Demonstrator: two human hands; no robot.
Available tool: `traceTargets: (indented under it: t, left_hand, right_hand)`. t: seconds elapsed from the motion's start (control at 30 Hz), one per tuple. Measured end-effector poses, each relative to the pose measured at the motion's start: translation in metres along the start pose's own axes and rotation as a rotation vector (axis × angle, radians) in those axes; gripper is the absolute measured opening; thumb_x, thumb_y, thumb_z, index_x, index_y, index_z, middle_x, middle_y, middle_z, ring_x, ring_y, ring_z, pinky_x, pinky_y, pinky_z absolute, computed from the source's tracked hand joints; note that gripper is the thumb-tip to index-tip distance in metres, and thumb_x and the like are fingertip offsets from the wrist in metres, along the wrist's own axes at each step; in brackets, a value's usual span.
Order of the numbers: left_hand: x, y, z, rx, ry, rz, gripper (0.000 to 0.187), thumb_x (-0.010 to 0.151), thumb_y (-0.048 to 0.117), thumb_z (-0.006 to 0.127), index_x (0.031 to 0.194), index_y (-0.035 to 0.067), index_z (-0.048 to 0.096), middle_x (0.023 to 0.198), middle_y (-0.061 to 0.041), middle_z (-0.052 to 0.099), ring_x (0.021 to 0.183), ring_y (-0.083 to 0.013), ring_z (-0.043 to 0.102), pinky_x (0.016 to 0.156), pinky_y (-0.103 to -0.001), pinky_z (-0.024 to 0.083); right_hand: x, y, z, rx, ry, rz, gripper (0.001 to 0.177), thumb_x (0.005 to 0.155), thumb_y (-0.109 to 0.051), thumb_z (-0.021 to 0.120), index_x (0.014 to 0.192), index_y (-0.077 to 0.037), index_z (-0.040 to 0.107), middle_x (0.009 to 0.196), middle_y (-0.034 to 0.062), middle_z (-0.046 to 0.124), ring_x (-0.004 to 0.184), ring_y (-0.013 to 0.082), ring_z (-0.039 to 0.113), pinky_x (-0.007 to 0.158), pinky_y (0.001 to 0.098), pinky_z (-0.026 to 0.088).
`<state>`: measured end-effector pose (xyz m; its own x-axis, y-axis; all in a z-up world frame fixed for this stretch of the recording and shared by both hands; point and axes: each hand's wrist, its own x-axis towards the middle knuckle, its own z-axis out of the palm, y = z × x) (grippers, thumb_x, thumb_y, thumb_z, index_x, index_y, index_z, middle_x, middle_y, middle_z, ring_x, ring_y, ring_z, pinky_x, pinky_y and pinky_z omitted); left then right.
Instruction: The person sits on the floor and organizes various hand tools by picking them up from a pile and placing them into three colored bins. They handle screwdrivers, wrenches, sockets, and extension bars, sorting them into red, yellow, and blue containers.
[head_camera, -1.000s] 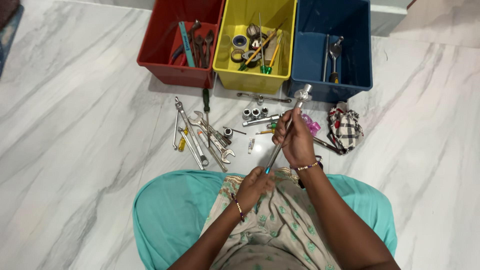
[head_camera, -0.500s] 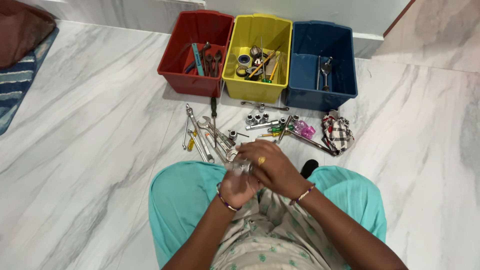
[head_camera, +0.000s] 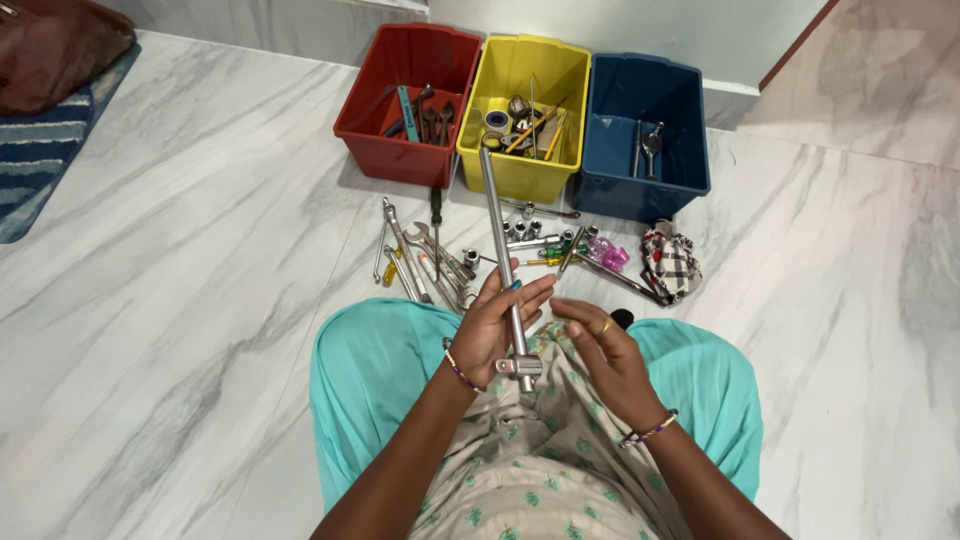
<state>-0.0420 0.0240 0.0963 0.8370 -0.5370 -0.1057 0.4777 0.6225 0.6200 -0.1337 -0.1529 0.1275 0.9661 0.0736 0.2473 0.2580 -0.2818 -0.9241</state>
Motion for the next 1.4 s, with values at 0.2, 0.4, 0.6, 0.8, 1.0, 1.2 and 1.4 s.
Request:
traceTargets:
  t: [0.2,0.4,0.6,0.8,1.0,1.2,1.4]
  left_hand:
    - [-0.002,-0.005,0.031,0.172,0.011,0.016,0.052,0.101,0.021,0.051,0.149,0.014,0.033,0.143,-0.016,0.06,0.095,-0.0252,0.073,0.063,-0.028,0.059]
    - [0.008,-0.034,0.035,0.293,0.025,0.156,0.05,0.106,0.028,0.047,0.151,0.018,0.029,0.151,-0.013,0.054,0.076,-0.0135,0.07,0.052,-0.02,0.052]
    - [0.024,-0.045,0.018,0.569,0.015,0.163,0.051,0.113,0.025,0.053,0.16,0.01,0.041,0.12,-0.018,0.057,0.086,-0.0036,0.054,0.071,-0.021,0.051]
    - [0.022,-0.064,0.017,0.51,-0.046,0.155,0.071,0.1,0.02,0.057,0.162,0.011,0.023,0.15,0.0,0.051,0.089,-0.0072,0.052,0.072,-0.025,0.047]
    - [0.005,-0.071,0.045,0.779,0.106,0.19,0.063,0.102,0.032,0.062,0.155,0.005,0.041,0.142,-0.012,0.061,0.124,-0.0152,0.06,0.099,-0.03,0.05]
    - [-0.003,-0.047,0.077,1.274,0.107,0.264,0.056,0.103,0.044,0.053,0.144,0.006,0.054,0.124,-0.019,0.068,0.108,-0.031,0.068,0.09,-0.039,0.053]
    - [0.013,-0.052,0.072,1.356,0.115,0.344,0.045,0.106,0.035,0.05,0.136,0.003,0.058,0.104,-0.019,0.071,0.095,-0.0363,0.069,0.081,-0.045,0.054]
  right_hand:
    - [-0.001,0.003,0.011,0.455,-0.097,0.482,0.048,0.103,-0.038,0.046,0.142,-0.01,0.053,0.119,0.0052,0.069,0.103,0.0117,0.067,0.085,0.0279,0.054]
    - [0.0,-0.004,0.015,0.55,-0.054,0.52,0.045,0.103,-0.039,0.049,0.137,-0.009,0.051,0.079,0.0042,0.061,0.06,0.0122,0.06,0.053,0.0271,0.048]
    - [-0.003,0.014,0.022,0.534,0.136,0.431,0.041,0.103,-0.031,0.052,0.137,-0.008,0.052,0.07,0.0017,0.058,0.055,0.0088,0.055,0.045,0.0236,0.044]
    - [0.0,0.041,0.02,0.539,0.287,0.349,0.037,0.107,-0.028,0.049,0.138,-0.008,0.055,0.077,-0.0025,0.057,0.06,0.0023,0.049,0.048,0.0199,0.038]
    - [0.002,0.062,0.012,0.516,0.374,0.328,0.039,0.106,-0.029,0.047,0.14,-0.009,0.053,0.079,-0.004,0.055,0.063,0.0032,0.047,0.053,0.0202,0.04]
    - [0.011,0.058,0.0,0.501,0.42,0.246,0.04,0.109,-0.029,0.046,0.14,-0.004,0.052,0.094,-0.0022,0.059,0.08,0.0045,0.053,0.069,0.0212,0.048]
    - [0.016,0.056,-0.004,0.371,0.445,0.293,0.039,0.109,-0.028,0.043,0.141,-0.007,0.052,0.096,-0.0029,0.06,0.079,0.0023,0.05,0.066,0.0195,0.046]
